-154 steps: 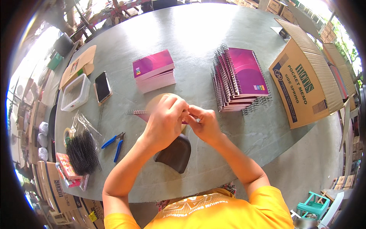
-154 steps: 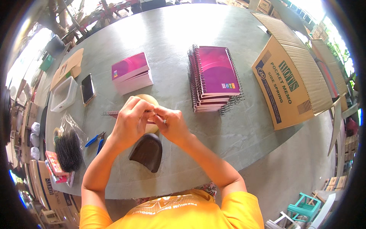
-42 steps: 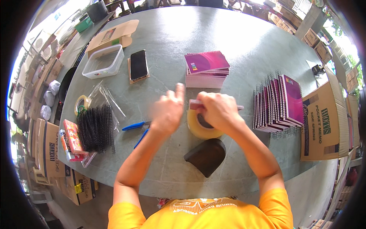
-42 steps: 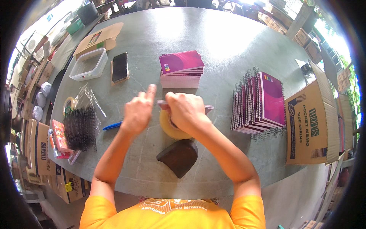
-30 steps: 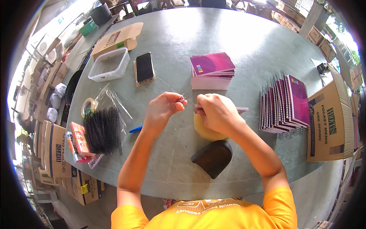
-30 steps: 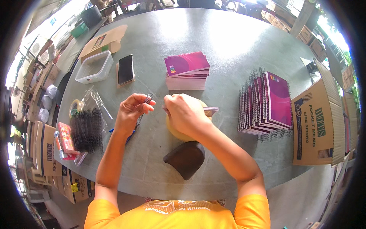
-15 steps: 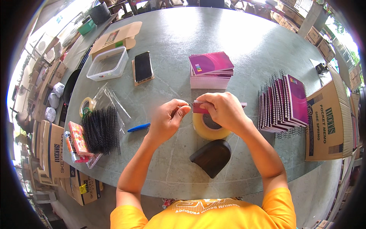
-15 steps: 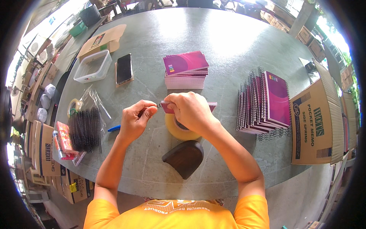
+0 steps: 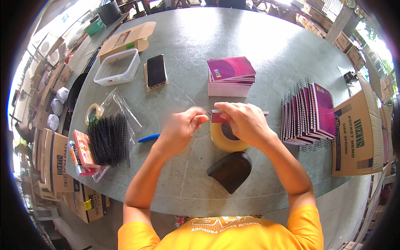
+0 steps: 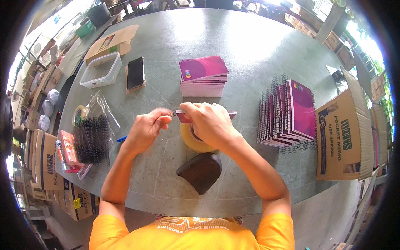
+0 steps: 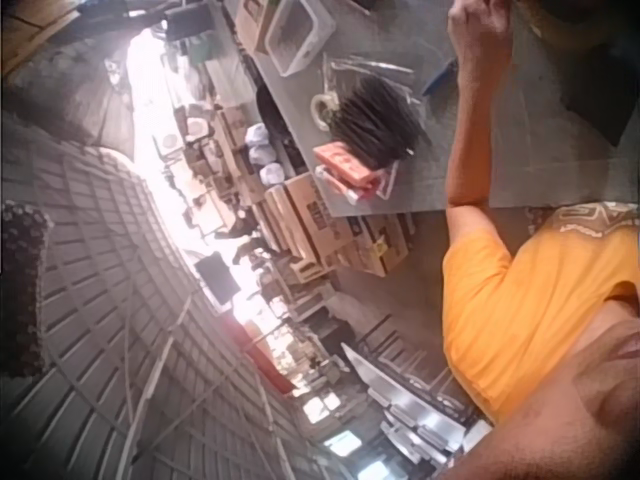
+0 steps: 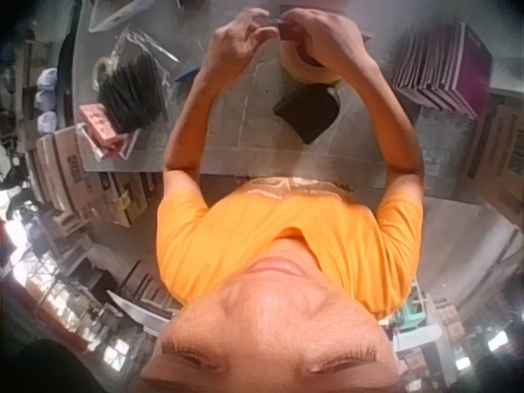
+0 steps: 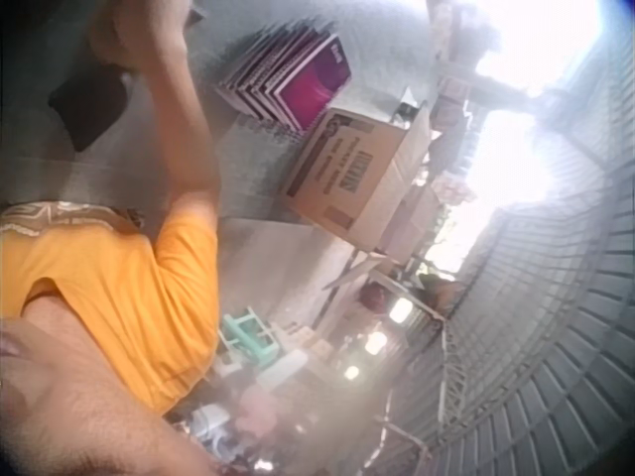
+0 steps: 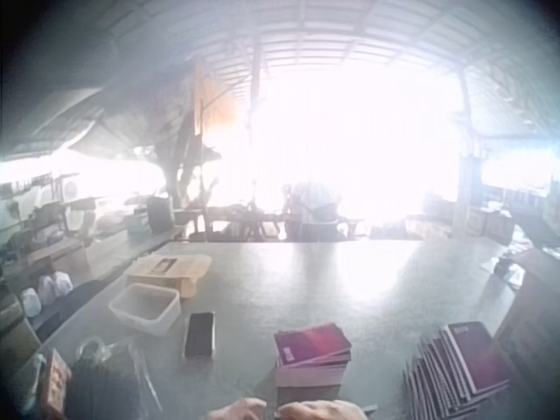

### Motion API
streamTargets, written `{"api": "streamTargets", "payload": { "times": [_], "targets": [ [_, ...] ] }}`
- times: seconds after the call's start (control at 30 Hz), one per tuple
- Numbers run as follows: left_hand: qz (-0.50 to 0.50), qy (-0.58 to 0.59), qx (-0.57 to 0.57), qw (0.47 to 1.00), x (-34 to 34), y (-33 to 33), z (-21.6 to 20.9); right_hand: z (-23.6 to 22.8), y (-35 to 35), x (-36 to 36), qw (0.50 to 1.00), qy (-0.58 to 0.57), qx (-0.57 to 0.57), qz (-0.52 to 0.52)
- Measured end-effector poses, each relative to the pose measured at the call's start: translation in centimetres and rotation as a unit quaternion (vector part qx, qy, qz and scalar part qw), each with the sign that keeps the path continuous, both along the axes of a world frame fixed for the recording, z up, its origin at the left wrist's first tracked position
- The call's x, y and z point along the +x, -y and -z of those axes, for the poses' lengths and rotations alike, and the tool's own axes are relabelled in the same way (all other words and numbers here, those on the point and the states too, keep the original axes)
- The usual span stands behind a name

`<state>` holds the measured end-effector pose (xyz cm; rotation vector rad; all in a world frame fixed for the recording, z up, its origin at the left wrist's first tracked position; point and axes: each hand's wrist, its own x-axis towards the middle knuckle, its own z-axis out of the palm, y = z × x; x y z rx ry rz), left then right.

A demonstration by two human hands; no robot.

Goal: The person inserts metal spiral binders into stacked memo pads, wipes the finished pads with a cloth, and places them in a stack.

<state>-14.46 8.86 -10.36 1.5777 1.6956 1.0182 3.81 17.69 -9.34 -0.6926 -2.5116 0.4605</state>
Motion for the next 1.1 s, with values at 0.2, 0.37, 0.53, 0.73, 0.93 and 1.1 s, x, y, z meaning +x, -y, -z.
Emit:
{"api": "streamTargets", "payload": {
  "times": [0.2,0.37,0.53,0.73,0.93,1.1],
  "targets": [
    [-0.008,-0.087,0.088,0.992,0.0,-0.3,-0.5,0.4,0.1,-1.4,0.995,-0.091,-0.026,0.009],
    [-0.091,-0.375,0.309,0.870,2.8,-0.2,-0.1,0.8,-0.2,-1.1,0.997,-0.061,-0.041,-0.016],
    [0.133,-0.279,0.065,0.949,9.8,6.2,5.6,-1.4,0.3,-0.1,0.997,0.005,-0.073,0.038],
    [0.215,-0.132,0.035,0.967,12.8,5.2,7.4,2.3,-3.3,5.9,0.937,-0.184,-0.296,0.000],
    [0.173,-0.051,0.027,0.983,13.6,1.7,7.7,5.3,-4.2,5.3,0.804,-0.325,-0.497,-0.039],
    [0.046,-0.103,0.162,0.980,6.7,3.4,-0.2,4.9,-3.8,5.8,0.779,-0.329,-0.530,-0.059]
  ]
}}
